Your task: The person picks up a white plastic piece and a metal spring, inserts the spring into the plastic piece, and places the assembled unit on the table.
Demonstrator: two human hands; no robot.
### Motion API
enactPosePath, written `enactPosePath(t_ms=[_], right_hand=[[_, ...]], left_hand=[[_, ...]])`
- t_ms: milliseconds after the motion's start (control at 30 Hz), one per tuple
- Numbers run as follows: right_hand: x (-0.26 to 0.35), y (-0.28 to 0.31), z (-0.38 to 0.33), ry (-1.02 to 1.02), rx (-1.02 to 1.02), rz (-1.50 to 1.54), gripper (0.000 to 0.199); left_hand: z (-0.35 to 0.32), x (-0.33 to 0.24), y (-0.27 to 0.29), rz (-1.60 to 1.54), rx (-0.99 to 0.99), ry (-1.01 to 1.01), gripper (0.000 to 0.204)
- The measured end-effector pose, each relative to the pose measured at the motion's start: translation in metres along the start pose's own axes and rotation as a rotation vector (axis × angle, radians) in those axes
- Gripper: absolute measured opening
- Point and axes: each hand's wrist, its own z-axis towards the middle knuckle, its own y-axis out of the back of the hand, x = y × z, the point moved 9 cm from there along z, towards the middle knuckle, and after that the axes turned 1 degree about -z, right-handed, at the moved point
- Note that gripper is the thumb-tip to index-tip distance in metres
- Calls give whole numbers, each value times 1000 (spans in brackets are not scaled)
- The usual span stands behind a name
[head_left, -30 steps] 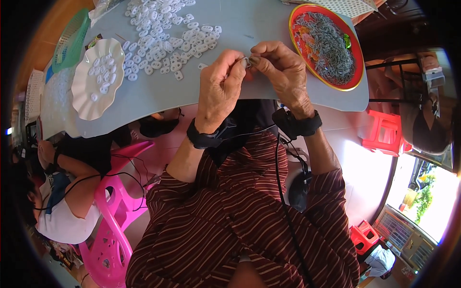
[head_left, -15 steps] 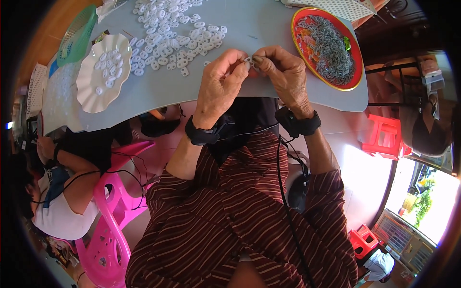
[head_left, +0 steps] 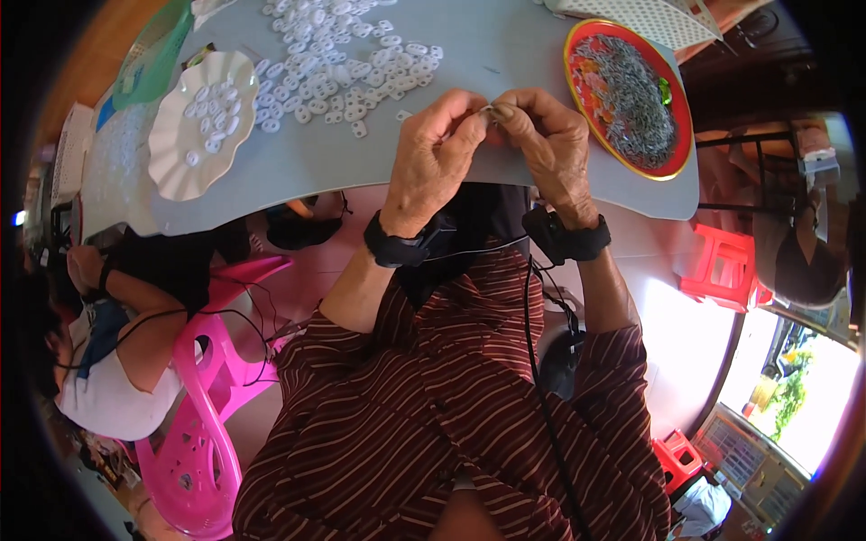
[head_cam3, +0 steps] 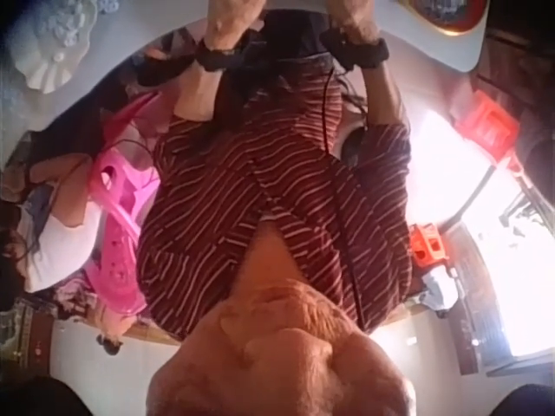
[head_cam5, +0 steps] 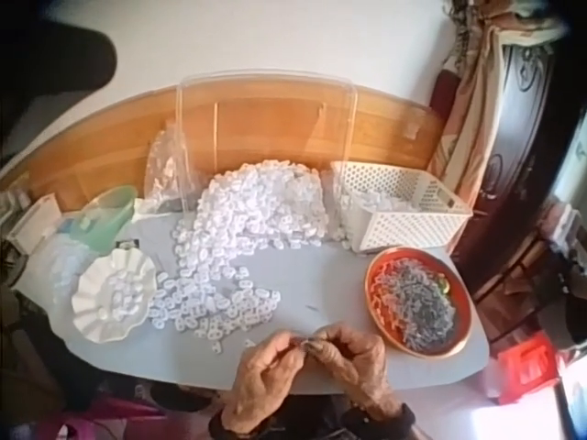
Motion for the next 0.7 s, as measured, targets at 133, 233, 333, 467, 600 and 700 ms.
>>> enactPosePath(t_ms=[133, 233, 333, 467, 600, 700], right_hand=[[-6, -2, 0, 46, 6, 148, 12], [-5, -5, -1, 41, 13, 206, 9], [-5, 4, 0, 73, -76, 173, 11], [-7, 3, -2, -30, -43, 276, 13], [-10, 2, -2, -31, 21, 219, 14], [-10, 2, -2, 1, 28, 224, 12]], left_hand=[[-1, 1, 3, -54, -51, -66, 12], [-5, -15, 8, 108, -73, -89, 10], [-12, -35, 27, 288, -143, -217, 10], [-18, -51, 80, 633, -256, -352, 8], [-17, -42, 94, 970, -213, -359, 12], [-16, -33, 85, 1083, -211, -324, 15]])
